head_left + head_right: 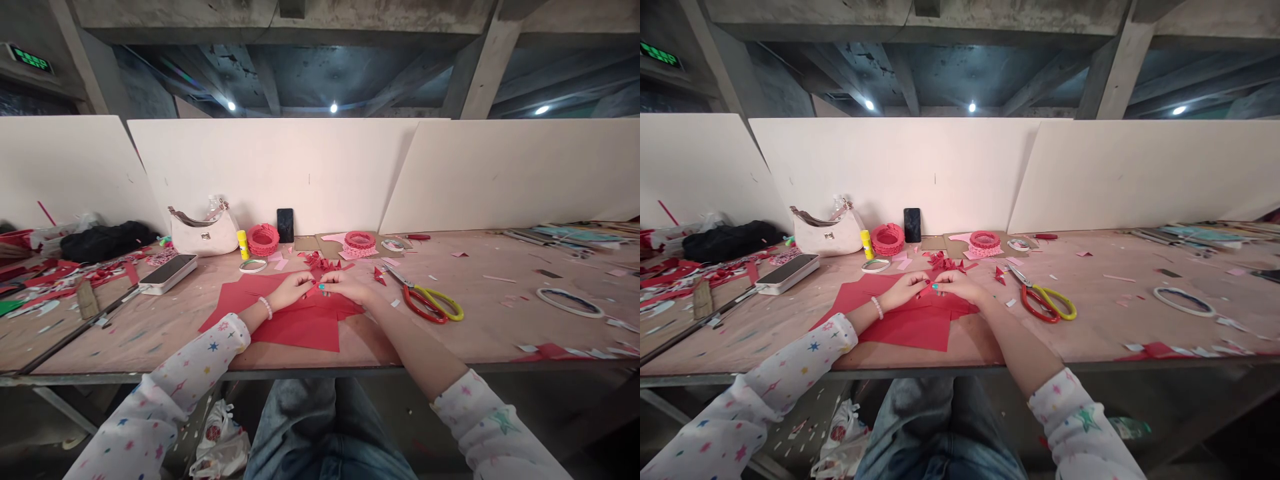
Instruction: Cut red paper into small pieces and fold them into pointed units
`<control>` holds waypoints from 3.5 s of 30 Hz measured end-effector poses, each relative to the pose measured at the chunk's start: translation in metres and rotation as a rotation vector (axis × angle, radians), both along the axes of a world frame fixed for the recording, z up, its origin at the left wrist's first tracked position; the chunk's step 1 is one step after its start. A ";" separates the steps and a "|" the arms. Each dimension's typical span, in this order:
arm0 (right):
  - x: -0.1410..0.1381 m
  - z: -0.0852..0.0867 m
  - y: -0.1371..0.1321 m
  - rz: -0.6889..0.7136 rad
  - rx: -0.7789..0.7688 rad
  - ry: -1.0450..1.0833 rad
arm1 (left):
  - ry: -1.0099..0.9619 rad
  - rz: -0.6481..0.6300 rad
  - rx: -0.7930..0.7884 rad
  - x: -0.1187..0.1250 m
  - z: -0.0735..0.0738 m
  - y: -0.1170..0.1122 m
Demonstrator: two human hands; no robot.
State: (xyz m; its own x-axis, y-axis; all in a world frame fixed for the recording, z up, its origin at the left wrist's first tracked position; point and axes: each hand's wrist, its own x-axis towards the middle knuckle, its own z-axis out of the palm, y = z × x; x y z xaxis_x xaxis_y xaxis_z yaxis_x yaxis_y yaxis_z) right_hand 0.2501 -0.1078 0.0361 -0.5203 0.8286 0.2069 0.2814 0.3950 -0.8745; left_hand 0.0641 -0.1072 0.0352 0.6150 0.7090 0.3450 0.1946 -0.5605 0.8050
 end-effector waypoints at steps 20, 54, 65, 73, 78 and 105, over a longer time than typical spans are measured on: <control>0.002 0.004 -0.002 0.044 -0.033 0.005 | 0.013 0.024 0.076 -0.001 -0.003 0.005; -0.003 -0.005 0.006 -0.036 0.027 0.043 | -0.152 0.027 0.018 0.002 -0.013 0.013; -0.004 -0.004 0.007 -0.027 0.092 0.154 | -0.155 0.011 -0.091 0.000 -0.015 0.021; -0.002 -0.005 0.009 -0.047 0.154 0.078 | -0.164 0.040 -0.297 0.002 -0.008 0.012; -0.004 -0.005 0.008 -0.024 0.196 0.058 | -0.117 0.025 -0.302 0.001 -0.010 0.014; -0.001 -0.004 0.007 0.035 0.141 0.074 | -0.134 -0.009 -0.265 0.004 -0.011 0.010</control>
